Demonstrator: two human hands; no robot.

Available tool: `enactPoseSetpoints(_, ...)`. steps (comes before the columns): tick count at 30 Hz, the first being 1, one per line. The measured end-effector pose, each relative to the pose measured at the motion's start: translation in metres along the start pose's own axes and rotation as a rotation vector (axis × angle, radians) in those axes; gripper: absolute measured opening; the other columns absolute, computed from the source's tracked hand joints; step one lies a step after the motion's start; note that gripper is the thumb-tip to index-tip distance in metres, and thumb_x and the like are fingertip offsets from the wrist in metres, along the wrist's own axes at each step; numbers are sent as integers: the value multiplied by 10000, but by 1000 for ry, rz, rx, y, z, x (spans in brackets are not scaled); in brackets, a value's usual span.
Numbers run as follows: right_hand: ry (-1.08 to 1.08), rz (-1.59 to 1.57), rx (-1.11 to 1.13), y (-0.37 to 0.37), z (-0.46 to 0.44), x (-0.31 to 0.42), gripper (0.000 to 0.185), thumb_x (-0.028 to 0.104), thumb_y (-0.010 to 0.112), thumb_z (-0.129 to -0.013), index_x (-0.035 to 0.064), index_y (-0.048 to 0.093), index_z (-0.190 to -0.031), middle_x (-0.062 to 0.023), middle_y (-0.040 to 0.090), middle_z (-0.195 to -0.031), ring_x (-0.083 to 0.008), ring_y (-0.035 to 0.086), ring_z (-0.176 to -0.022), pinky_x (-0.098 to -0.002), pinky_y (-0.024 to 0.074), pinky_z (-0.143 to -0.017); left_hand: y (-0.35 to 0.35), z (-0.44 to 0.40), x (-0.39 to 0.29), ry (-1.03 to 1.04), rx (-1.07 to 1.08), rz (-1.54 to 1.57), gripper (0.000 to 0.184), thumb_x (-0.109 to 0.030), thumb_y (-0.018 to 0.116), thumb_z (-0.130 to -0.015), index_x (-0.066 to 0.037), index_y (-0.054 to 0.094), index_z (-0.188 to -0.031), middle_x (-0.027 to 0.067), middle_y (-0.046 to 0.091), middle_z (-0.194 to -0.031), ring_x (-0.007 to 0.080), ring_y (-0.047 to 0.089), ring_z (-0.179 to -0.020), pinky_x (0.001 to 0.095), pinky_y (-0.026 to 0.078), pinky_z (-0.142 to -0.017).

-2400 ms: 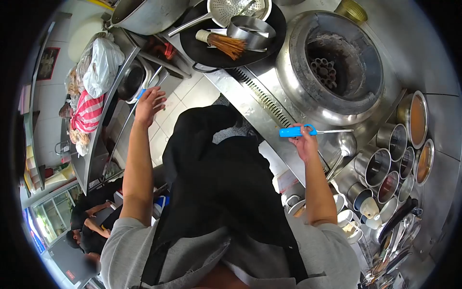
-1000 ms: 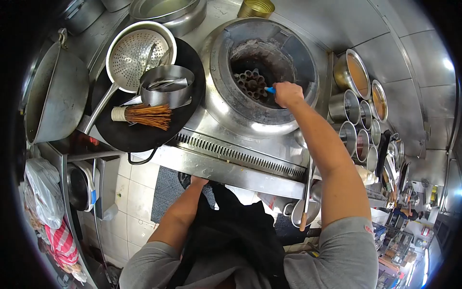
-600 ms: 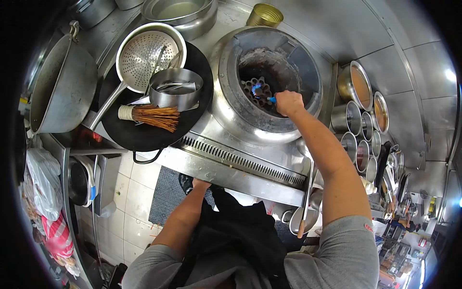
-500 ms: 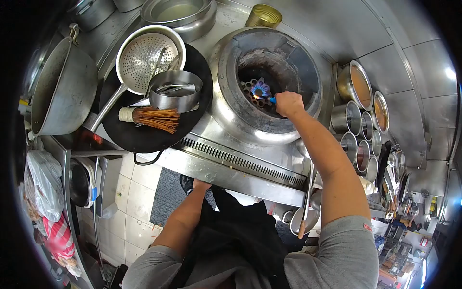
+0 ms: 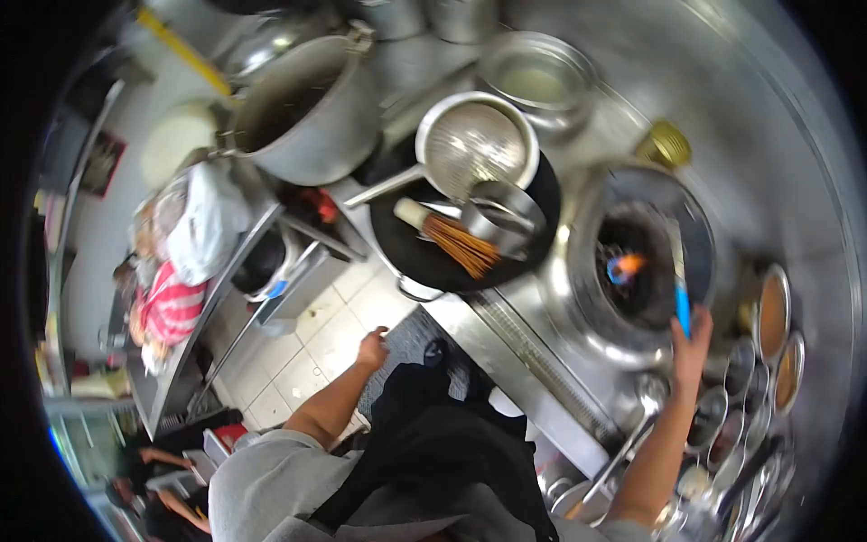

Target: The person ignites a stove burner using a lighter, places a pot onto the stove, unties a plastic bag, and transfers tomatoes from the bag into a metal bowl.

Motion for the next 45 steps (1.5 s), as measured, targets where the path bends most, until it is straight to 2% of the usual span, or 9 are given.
enactPoseSetpoints(1,485,-309,36,-1,23,0,374,172,694,-927,61,523,-1241,5,543,-794,-94,500,-611,-249,421,-551,-44,2,40,-94,-112,-33,679,-49,742,-738,-132,523,-1375,291,558,-1274,419,579,-1174,423,482,-1029)
enactPoseSetpoints(5,571,-920,-82,75,63,44,240,164,733,-909,112,541,-1044,14,509,-748,-103,473,-615,-265,378,-514,-214,57,81,-415,-532,-222,811,-190,894,-637,-120,534,-1361,259,592,-1190,390,606,-1143,420,501,-993)
enactPoseSetpoints(12,249,-1263,597,350,-58,273,549,255,696,-913,-19,510,-1351,-204,548,-1402,-337,536,-1299,-443,483,-1003,-509,-7,14,165,-1025,406,447,-279,655,-953,31,603,-1270,139,710,-1017,198,655,-916,317,509,-811)
enactPoseSetpoints(18,252,-1247,588,577,-236,440,343,233,689,-931,21,564,-1170,-174,629,-1321,-307,566,-1269,-456,421,-1063,-634,-139,-58,324,-821,1290,533,-459,481,-1045,-7,532,-1323,120,692,-1069,249,650,-948,377,495,-843)
enactPoseSetpoints(23,394,-1264,676,679,-296,465,265,246,700,-919,57,590,-1070,-114,688,-1086,-256,668,-1017,-397,505,-745,-650,-199,-75,292,-569,1600,362,-390,462,-1065,-51,570,-1003,19,494,-689,149,433,-590,312,387,-591)
enactPoseSetpoints(36,562,-1231,243,605,-242,405,156,173,732,-857,88,635,-947,-27,612,-771,-154,584,-700,-300,447,-613,-694,-202,-174,477,-342,1374,380,-409,512,-1045,-44,616,-1040,-39,401,-621,94,331,-518,289,302,-503)
enactPoseSetpoints(42,498,-1385,55,444,-197,412,139,168,712,-890,89,598,-900,-38,583,-805,-173,596,-748,-311,502,-661,-730,-97,-300,541,-347,1325,437,-363,554,-1022,11,604,-1243,-4,564,-766,41,395,-563,183,307,-477)
enactPoseSetpoints(43,443,-1406,39,412,-189,417,156,209,706,-906,94,601,-898,-38,598,-756,-147,571,-657,-310,471,-579,-728,-96,-327,760,166,1268,473,-369,533,-1031,32,567,-1281,9,559,-774,47,380,-541,186,329,-480)
enactPoseSetpoints(45,330,-1404,-35,344,-176,412,211,270,697,-930,95,600,-862,-43,604,-738,-153,578,-616,-325,502,-572,-717,-39,-372,704,-124,1266,572,-354,497,-1053,119,459,-1372,24,495,-763,25,346,-484,189,336,-463)
Point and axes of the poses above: each hand's wrist, its own z-axis away from the middle knuckle, its own y-axis out of the palm, x = y × z, the point moved 10 cm from there along -z, towards the middle knuckle
